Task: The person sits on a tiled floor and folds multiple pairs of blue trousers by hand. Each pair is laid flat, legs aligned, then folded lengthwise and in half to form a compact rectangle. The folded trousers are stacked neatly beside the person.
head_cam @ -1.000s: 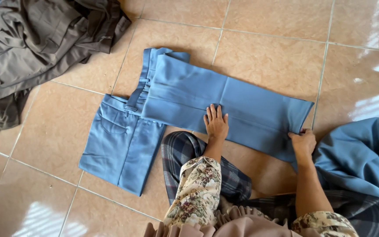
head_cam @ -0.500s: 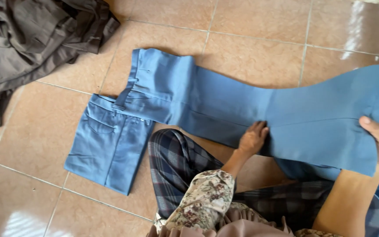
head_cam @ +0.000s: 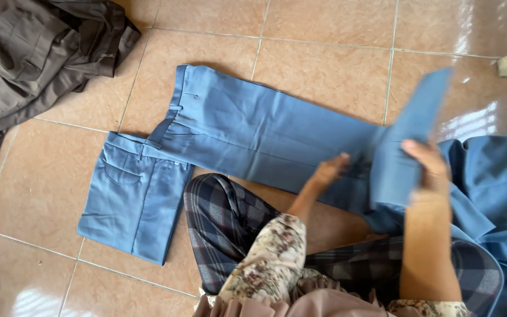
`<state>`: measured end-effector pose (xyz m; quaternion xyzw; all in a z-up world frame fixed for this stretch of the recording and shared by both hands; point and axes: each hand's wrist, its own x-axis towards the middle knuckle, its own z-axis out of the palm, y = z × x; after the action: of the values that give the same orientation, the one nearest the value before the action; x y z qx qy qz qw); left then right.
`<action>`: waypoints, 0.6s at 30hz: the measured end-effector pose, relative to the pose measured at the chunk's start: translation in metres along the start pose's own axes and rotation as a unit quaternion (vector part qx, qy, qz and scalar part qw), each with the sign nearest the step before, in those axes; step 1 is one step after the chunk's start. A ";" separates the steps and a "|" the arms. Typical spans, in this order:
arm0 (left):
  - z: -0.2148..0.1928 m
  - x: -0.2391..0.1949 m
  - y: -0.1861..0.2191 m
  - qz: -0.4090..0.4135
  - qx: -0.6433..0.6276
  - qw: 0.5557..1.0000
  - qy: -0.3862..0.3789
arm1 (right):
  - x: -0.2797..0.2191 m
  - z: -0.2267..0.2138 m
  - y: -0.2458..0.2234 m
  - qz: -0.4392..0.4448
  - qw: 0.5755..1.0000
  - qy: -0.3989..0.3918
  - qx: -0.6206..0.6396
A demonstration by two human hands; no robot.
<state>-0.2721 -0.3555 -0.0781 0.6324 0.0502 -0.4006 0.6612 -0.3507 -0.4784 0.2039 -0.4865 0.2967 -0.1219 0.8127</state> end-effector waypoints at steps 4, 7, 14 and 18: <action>-0.137 0.009 -0.033 0.032 -0.226 0.973 -0.024 | 0.011 0.043 0.062 0.003 0.953 -0.281 0.110; -0.197 0.013 -0.034 0.296 -0.200 0.932 -0.052 | 0.022 0.048 0.085 0.006 0.964 -0.267 -0.005; -0.239 0.038 -0.047 -0.043 0.084 0.956 0.278 | 0.090 -0.023 0.159 0.025 0.985 -0.093 -0.143; -0.220 -0.002 0.009 -0.049 0.440 0.813 0.378 | 0.111 -0.042 0.198 -0.093 0.861 -0.023 -0.500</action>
<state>-0.1714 -0.1623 -0.1128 0.9541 0.1453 -0.1410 0.2206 -0.3056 -0.4642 -0.0223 -0.8556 0.2527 -0.0207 0.4513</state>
